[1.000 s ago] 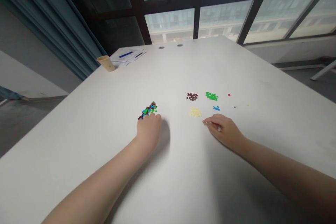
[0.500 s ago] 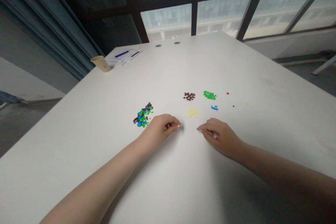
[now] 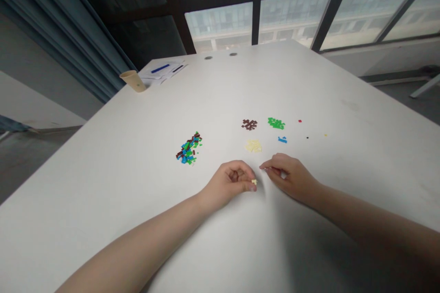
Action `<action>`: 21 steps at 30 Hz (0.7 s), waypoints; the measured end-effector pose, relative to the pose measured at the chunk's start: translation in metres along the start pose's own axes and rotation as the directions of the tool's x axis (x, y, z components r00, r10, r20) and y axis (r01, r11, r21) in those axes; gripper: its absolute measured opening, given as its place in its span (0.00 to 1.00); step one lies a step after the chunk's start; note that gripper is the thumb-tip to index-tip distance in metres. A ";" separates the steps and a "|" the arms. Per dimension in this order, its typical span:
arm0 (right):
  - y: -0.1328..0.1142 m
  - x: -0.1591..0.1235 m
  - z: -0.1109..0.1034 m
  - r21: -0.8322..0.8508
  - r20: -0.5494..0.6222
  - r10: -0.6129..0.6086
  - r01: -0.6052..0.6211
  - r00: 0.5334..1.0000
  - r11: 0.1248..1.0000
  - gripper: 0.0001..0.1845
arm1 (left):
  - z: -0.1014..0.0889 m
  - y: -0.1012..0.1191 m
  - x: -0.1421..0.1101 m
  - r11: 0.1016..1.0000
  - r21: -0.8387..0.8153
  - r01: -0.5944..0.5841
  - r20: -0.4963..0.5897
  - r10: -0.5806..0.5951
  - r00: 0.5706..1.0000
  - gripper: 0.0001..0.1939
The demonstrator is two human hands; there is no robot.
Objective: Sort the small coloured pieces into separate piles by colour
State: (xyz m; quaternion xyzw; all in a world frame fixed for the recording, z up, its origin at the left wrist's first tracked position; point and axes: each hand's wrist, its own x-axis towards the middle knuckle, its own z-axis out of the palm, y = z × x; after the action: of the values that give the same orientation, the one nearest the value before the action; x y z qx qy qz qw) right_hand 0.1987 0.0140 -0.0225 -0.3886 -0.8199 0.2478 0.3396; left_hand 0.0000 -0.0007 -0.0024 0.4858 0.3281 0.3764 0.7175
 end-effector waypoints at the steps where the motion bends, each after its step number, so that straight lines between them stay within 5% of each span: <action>1: 0.000 0.000 0.000 0.000 -0.003 -0.002 0.002 1.000 1.000 0.09 | 0.000 0.000 0.000 1.000 0.006 0.006 0.006 -0.006 1.000 0.09; 15: -0.001 0.000 -0.001 0.008 -0.001 -0.035 0.035 0.999 0.999 0.08 | -0.002 -0.004 0.001 0.998 0.056 0.019 0.011 -0.020 1.000 0.11; 21: -0.011 -0.003 -0.003 -0.001 -0.059 -0.230 0.230 0.971 0.973 0.07 | -0.001 -0.004 0.001 0.997 0.075 0.019 0.018 -0.020 1.000 0.12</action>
State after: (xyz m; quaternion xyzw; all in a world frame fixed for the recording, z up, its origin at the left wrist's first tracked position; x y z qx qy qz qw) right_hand 0.1974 0.0059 -0.0140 -0.2974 -0.8482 0.1975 0.3912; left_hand 0.0007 0.0000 -0.0065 0.5128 0.3399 0.3520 0.7054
